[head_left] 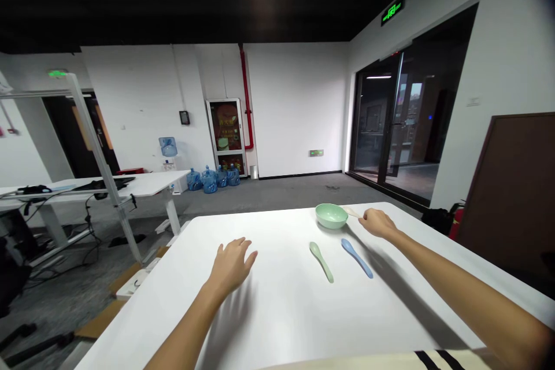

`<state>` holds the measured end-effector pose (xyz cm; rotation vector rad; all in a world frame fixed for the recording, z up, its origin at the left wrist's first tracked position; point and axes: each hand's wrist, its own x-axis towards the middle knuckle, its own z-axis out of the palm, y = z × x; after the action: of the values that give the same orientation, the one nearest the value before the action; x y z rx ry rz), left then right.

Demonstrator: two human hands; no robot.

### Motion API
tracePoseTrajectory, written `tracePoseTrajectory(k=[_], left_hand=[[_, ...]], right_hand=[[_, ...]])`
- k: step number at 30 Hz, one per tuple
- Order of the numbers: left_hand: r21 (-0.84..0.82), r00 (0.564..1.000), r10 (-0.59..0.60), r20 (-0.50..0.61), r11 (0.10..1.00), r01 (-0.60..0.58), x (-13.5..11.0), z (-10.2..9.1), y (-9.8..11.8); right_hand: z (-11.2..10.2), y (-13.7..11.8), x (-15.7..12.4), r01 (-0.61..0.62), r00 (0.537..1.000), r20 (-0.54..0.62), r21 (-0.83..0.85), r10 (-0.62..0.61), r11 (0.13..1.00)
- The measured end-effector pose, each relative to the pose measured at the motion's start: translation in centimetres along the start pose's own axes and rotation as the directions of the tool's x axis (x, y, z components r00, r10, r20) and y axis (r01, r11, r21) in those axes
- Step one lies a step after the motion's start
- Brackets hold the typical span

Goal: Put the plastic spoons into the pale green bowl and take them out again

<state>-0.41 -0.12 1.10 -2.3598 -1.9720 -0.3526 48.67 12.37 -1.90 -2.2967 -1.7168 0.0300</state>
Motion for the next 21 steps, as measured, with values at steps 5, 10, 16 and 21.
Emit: tracePoseTrajectory(k=[5, 10, 16, 21], left_hand=[[0.002, 1.0, -0.014, -0.008, 1.0, 0.014, 0.1, 0.2, -0.1], [-0.002, 1.0, -0.016, -0.013, 1.0, 0.016, 0.2, 0.2, -0.2], [-0.012, 1.0, -0.02, -0.001, 1.0, 0.02, 0.3, -0.1, 0.0], [-0.017, 1.0, -0.021, -0.008, 1.0, 0.021, 0.4, 0.0, -0.1]], right_hand=[[1.1, -3.7, 2.0, 0.006, 1.0, -0.014, 0.039, -0.005, 0.999], [3.0, -5.8, 3.3, 0.001, 1.0, -0.015, 0.06, 0.0, 0.998], [5.4, -6.4, 4.8, -0.042, 0.999, -0.03, 0.054, 0.044, 0.998], [6.5, -6.2, 5.4, -0.044, 0.999, 0.011, 0.029, 0.043, 0.999]])
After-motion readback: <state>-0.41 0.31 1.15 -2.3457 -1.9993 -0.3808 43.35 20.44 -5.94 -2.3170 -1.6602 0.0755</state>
